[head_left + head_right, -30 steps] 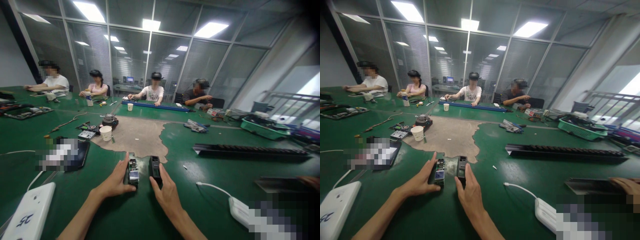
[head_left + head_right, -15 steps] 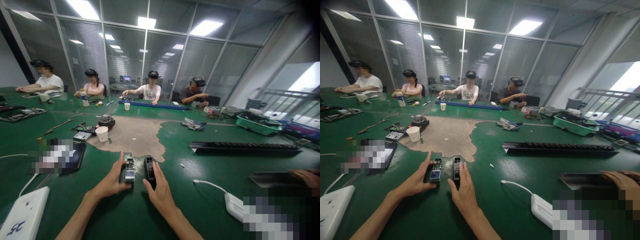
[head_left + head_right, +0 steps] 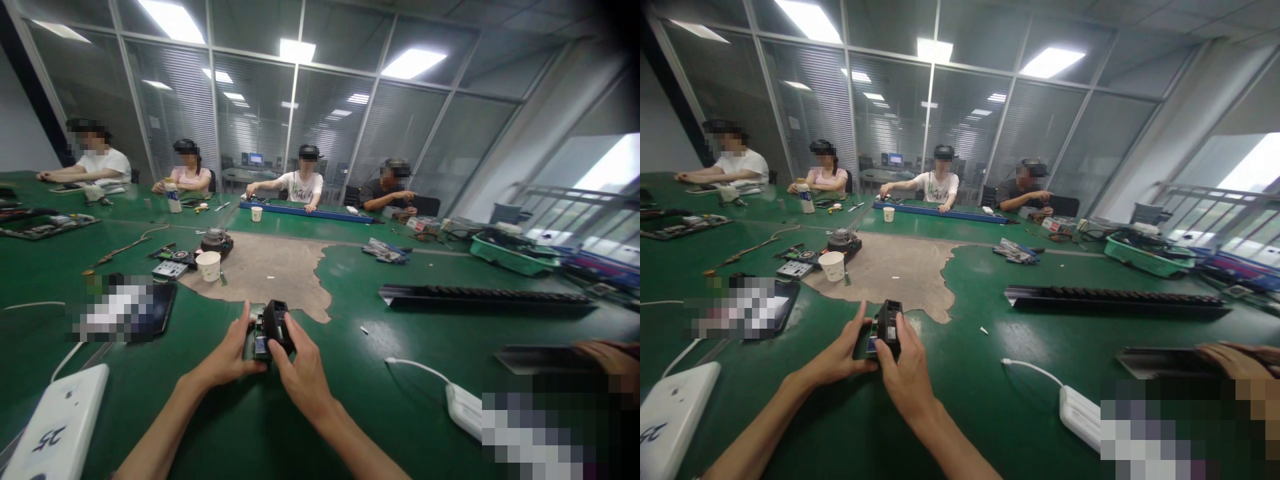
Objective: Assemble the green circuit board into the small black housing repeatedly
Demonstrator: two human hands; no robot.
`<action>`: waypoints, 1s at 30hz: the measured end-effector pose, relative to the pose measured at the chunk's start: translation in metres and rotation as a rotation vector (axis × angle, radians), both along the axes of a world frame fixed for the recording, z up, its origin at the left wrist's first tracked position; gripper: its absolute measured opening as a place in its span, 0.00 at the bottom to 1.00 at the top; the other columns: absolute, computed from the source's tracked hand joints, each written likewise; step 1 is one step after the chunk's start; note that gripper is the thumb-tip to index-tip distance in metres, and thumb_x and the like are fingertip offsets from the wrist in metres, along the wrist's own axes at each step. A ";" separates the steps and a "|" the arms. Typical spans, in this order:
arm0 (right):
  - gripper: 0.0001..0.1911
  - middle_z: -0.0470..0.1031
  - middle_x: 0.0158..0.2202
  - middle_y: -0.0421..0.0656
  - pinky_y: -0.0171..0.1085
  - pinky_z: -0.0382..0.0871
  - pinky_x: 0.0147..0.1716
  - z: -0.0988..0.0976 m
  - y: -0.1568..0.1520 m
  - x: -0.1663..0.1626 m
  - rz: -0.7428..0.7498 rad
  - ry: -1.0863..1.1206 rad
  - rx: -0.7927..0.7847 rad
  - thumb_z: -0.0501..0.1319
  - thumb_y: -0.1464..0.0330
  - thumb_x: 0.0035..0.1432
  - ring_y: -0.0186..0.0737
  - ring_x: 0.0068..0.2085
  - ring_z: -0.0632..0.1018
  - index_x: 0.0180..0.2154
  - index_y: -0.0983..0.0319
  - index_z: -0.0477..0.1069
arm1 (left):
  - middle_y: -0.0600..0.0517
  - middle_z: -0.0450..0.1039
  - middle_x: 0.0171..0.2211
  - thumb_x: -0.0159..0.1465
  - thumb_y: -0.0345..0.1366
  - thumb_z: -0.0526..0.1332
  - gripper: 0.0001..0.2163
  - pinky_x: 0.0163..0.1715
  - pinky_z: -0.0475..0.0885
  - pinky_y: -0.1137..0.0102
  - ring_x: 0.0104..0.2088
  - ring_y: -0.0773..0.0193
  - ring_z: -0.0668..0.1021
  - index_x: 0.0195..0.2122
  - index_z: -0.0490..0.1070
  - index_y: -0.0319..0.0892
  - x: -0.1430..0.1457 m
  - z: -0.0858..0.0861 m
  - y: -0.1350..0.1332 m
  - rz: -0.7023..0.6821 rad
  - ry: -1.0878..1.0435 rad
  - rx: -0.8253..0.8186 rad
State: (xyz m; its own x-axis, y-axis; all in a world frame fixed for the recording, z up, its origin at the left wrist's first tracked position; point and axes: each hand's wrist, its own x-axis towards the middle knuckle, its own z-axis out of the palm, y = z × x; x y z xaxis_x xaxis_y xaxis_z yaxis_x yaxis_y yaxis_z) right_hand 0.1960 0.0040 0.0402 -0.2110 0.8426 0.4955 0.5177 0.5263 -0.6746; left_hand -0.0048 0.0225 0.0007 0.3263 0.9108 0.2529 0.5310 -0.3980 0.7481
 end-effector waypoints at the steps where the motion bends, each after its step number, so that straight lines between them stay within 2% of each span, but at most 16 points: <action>1: 0.28 0.62 0.61 0.51 0.48 0.58 0.60 0.001 0.001 -0.006 0.003 -0.008 -0.016 0.57 0.64 0.62 0.48 0.61 0.64 0.61 0.65 0.58 | 0.42 0.57 0.59 0.52 0.40 0.69 0.57 0.58 0.57 0.50 0.57 0.48 0.63 0.66 0.17 0.47 0.000 0.000 0.000 -0.002 -0.004 0.005; 12: 0.31 0.62 0.60 0.58 0.52 0.63 0.56 0.003 0.000 -0.037 -0.058 -0.210 -0.020 0.58 0.66 0.59 0.56 0.60 0.65 0.61 0.69 0.57 | 0.39 0.45 0.66 0.52 0.34 0.67 0.56 0.61 0.51 0.49 0.63 0.46 0.56 0.66 0.20 0.45 -0.004 -0.002 0.000 -0.051 -0.044 -0.025; 19: 0.32 0.62 0.59 0.60 0.51 0.64 0.55 -0.003 -0.002 -0.042 -0.089 -0.283 -0.015 0.58 0.67 0.58 0.56 0.59 0.66 0.62 0.70 0.55 | 0.38 0.45 0.66 0.51 0.31 0.67 0.56 0.61 0.52 0.51 0.63 0.46 0.56 0.66 0.19 0.43 -0.003 -0.002 0.001 -0.060 -0.028 -0.012; 26: 0.29 0.65 0.56 0.61 0.48 0.66 0.52 0.002 -0.001 -0.043 -0.097 -0.365 -0.078 0.58 0.65 0.58 0.55 0.54 0.71 0.59 0.71 0.59 | 0.38 0.45 0.66 0.50 0.34 0.68 0.57 0.60 0.51 0.47 0.63 0.43 0.56 0.66 0.18 0.44 -0.004 -0.004 0.002 -0.068 0.023 0.059; 30: 0.24 0.65 0.56 0.59 0.48 0.67 0.51 0.002 -0.008 -0.039 -0.080 -0.412 -0.095 0.58 0.65 0.58 0.53 0.51 0.73 0.54 0.67 0.65 | 0.37 0.40 0.67 0.51 0.36 0.68 0.57 0.61 0.48 0.45 0.64 0.41 0.53 0.66 0.19 0.43 -0.006 -0.005 0.002 -0.092 0.074 0.071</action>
